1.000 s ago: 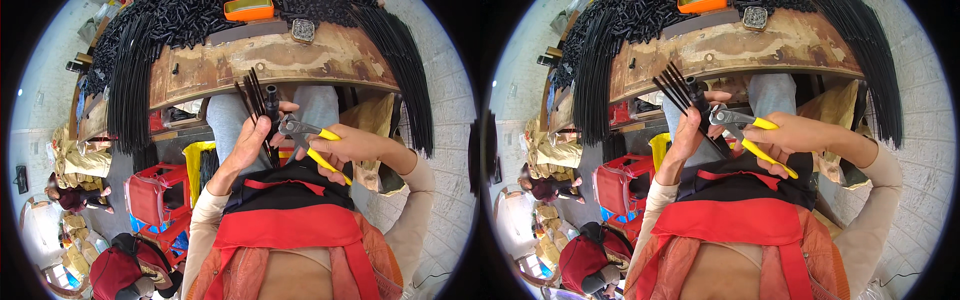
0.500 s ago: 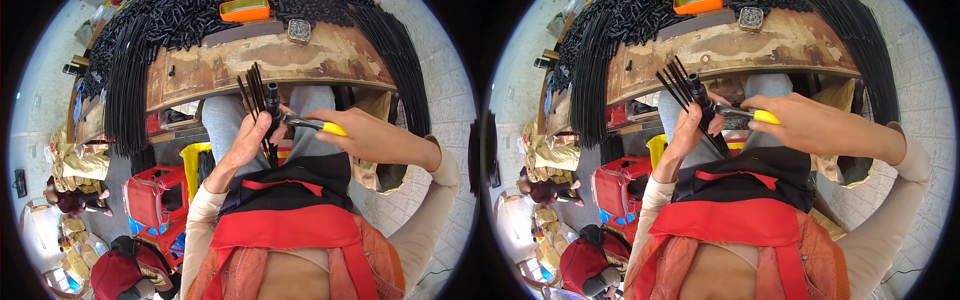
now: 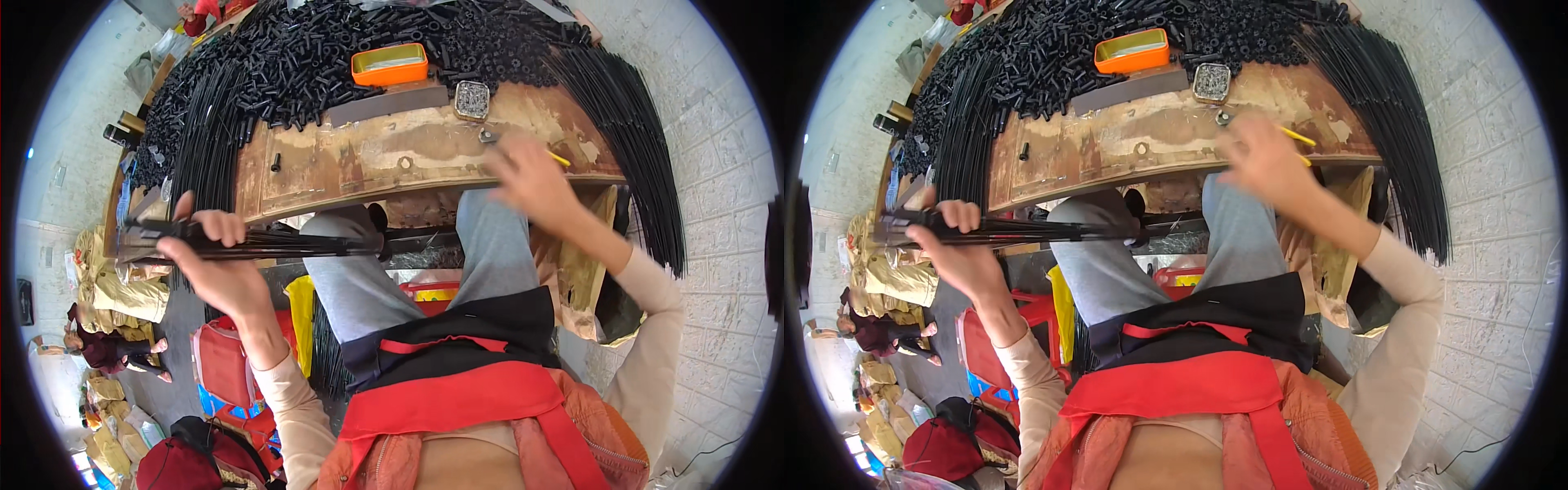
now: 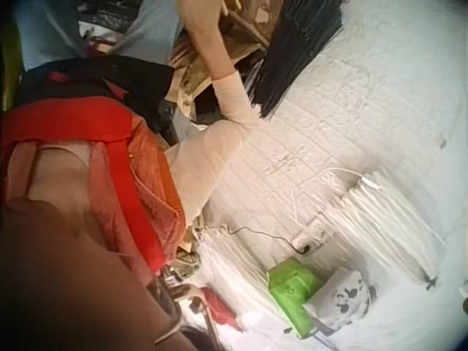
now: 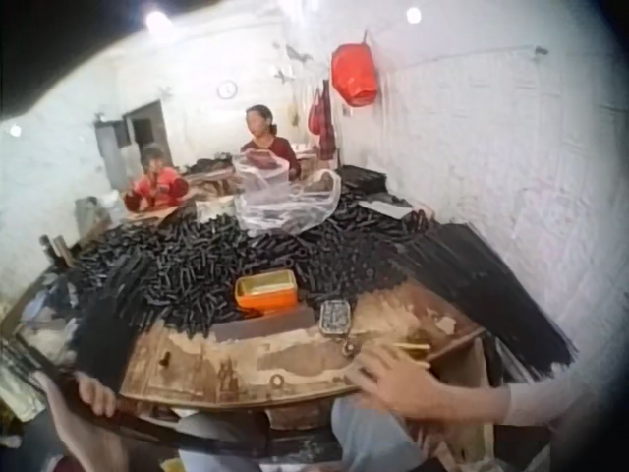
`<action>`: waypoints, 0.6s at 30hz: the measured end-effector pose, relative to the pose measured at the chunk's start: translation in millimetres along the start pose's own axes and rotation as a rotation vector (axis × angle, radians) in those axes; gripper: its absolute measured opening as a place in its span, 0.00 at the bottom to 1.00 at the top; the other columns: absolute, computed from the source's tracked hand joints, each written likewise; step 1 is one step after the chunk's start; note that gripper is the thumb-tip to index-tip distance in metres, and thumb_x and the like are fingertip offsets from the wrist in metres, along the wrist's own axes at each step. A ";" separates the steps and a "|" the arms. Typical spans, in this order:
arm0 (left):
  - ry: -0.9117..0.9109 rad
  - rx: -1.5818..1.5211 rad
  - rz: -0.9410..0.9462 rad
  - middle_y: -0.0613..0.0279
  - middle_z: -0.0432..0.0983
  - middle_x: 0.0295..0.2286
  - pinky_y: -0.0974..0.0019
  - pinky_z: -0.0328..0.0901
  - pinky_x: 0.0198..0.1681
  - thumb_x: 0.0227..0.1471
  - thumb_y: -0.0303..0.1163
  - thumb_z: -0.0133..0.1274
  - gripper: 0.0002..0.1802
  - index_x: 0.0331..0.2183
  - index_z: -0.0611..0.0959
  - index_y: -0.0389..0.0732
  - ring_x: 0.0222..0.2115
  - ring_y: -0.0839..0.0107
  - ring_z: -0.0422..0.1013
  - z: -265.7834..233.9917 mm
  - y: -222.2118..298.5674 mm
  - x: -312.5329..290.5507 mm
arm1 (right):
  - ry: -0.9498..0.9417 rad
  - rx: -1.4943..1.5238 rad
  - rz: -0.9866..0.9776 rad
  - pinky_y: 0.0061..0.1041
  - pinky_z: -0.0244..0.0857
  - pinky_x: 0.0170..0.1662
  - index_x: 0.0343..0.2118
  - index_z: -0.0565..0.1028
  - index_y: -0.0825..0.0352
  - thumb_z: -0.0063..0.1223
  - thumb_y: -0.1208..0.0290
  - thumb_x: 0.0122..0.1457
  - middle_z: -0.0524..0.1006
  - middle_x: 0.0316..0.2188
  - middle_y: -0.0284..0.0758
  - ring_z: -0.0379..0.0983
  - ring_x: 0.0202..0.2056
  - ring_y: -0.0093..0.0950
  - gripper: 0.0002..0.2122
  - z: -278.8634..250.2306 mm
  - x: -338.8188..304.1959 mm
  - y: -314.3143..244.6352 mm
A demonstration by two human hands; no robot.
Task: Assembling black wire filaments into plastic connectors and trimming them to length.
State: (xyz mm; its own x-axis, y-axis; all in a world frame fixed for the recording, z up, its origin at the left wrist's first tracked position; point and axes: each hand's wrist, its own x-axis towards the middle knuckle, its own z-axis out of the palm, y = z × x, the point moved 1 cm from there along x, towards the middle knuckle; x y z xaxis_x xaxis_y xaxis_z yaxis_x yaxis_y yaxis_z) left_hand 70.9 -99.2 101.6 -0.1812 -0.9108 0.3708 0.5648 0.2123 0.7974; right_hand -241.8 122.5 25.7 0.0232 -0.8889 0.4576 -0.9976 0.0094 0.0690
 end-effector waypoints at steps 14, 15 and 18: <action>0.350 -0.905 -0.980 0.45 0.73 0.35 0.46 0.58 0.61 0.66 0.50 0.25 0.33 0.38 0.72 0.27 0.43 0.50 0.69 34.1 -174.7 -135.0 | 0.644 1.196 0.756 0.12 0.63 0.19 0.41 0.64 0.67 0.62 0.73 0.49 0.68 0.33 0.34 0.66 0.21 0.17 0.19 -91.3 -90.1 -37.0; 0.487 -0.858 -1.069 0.43 0.73 0.35 0.46 0.59 0.60 0.66 0.51 0.25 0.35 0.38 0.71 0.25 0.45 0.50 0.69 37.8 -193.3 -136.7 | 0.645 1.202 0.753 0.12 0.63 0.19 0.41 0.64 0.67 0.62 0.73 0.49 0.68 0.33 0.34 0.66 0.21 0.17 0.19 -97.4 -90.8 -34.7; 0.441 -0.765 -1.238 0.44 0.72 0.42 0.46 0.60 0.58 0.63 0.58 0.27 0.39 0.46 0.71 0.26 0.48 0.47 0.67 9.4 -251.3 -161.0 | 0.680 1.043 0.582 0.15 0.61 0.27 0.38 0.67 0.65 0.62 0.74 0.48 0.68 0.31 0.32 0.64 0.26 0.18 0.16 -99.8 -82.9 -39.3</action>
State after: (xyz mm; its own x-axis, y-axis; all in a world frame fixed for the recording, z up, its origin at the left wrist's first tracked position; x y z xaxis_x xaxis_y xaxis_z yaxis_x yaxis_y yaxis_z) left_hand -49.4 -2.5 -154.0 -0.6700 -0.4317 -0.6039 0.5365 -0.8438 0.0080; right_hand -198.0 241.6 73.6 -0.6855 -0.4746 0.5521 -0.4542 -0.3139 -0.8338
